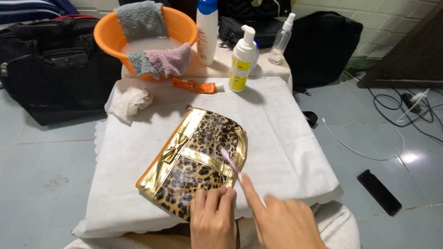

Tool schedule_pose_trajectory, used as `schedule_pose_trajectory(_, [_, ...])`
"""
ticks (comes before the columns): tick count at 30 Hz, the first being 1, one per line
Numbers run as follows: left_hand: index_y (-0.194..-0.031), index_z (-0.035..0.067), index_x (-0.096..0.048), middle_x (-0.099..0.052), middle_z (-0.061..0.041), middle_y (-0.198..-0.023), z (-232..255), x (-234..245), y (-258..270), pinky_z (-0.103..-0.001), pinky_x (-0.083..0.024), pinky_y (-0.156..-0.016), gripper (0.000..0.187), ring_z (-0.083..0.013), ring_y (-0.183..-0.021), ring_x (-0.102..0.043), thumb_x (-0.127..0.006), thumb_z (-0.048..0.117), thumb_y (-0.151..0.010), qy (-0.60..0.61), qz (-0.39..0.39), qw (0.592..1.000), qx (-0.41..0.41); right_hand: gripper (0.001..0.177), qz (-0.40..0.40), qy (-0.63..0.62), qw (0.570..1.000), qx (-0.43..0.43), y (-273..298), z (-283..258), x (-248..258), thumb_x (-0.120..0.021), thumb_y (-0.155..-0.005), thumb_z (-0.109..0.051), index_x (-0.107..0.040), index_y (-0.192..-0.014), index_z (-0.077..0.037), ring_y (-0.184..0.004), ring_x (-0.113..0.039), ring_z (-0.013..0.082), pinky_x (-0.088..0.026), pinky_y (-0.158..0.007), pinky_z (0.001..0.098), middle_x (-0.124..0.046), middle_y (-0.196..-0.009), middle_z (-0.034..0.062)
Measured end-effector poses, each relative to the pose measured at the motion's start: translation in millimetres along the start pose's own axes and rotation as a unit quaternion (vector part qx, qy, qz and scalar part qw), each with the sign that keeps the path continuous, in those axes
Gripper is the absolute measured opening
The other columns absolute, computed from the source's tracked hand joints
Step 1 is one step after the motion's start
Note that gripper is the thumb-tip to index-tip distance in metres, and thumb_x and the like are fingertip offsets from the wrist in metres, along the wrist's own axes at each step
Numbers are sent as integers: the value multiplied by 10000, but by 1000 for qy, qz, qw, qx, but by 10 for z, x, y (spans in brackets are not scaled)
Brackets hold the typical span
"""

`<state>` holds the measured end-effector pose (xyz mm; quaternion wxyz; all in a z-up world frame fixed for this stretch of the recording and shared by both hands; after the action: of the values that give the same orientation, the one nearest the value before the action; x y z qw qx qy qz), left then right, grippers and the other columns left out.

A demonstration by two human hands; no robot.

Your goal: Scrubbing and cleaning a leopard-print pouch using a toothbrush and cleaning solution.

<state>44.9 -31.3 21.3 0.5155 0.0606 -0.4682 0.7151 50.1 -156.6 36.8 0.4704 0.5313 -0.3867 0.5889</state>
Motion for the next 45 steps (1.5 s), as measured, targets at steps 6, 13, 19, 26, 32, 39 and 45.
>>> schedule_pose_trajectory(6, [-908, 21, -773, -714, -67, -936, -14, -26, 20, -372, -500, -712, 107, -189, -744, -569, -763, 36, -803, -16, 1, 1000, -10, 645, -25, -58, 998, -10, -273, 81, 232, -547, -917, -265, -369, -1536, -233, -366, -636, 247, -510, -328, 401, -710, -646, 95])
schedule_pose_trajectory(13, [-892, 16, -773, -709, -64, -947, -46, -61, 43, -366, -482, -705, 87, -191, -749, -565, -767, 62, -818, -10, -2, 1000, -10, 779, 31, 49, 998, -4, -781, -118, 370, -627, -771, -126, -400, -1499, 36, -472, -690, 254, -538, -390, 373, -712, -716, 172])
schedule_pose_trajectory(19, [-956, 10, -764, -684, -99, -943, -59, -16, 58, -361, -475, -695, 228, -213, -745, -556, -773, 0, -728, 10, 33, 999, -40, 764, -14, 5, 999, 43, -123, -254, -57, -548, -866, -256, -296, -1567, -87, -407, -673, 313, -543, -362, 473, -666, -665, 162])
schedule_pose_trajectory(26, [-872, 30, -769, -709, -51, -913, -47, -20, 41, -354, -487, -705, 85, -192, -747, -569, -763, 20, -788, 14, 3, 1000, 9, 753, 42, 46, 998, 25, -774, -123, 220, -602, -808, -199, -380, -1514, -58, -461, -685, 284, -515, -381, 406, -717, -685, 122])
schedule_pose_trajectory(32, [-861, 28, -752, -703, -54, -947, -31, 26, 36, -361, -484, -716, 88, -201, -762, -573, -764, 13, -775, 10, 12, 1000, 6, 643, 32, 30, 999, 31, -1047, -164, 464, -551, -845, -171, -443, -1444, 38, -505, -689, 311, -513, -436, 418, -721, -668, 164])
schedule_pose_trajectory(39, [-877, 24, -748, -695, -69, -956, -30, 36, 38, -365, -485, -741, 155, -208, -789, -571, -777, -13, -729, 24, 13, 999, -18, 578, -69, -46, 995, 48, -335, -193, 221, -504, -963, -330, -391, -1506, -164, -488, -714, 310, -548, -432, 442, -749, -706, 109])
schedule_pose_trajectory(45, [-873, 37, -735, -702, -45, -955, 8, 75, 15, -369, -486, -752, 72, -209, -781, -574, -752, 34, -804, 10, 18, 1000, -15, 639, 74, -2, 996, 48, -1008, -121, 453, -594, -822, -192, -467, -1417, 6, -503, -688, 330, -493, -429, 428, -716, -632, 151])
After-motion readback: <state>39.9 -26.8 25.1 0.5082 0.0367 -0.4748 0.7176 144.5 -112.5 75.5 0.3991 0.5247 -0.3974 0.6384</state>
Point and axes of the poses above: each hand's wrist, its own y-axis away from the middle knuckle, its own x-axis out of the back of the hand, z = x × y, the point moved 7 cm from there along -y, towards the middle knuckle
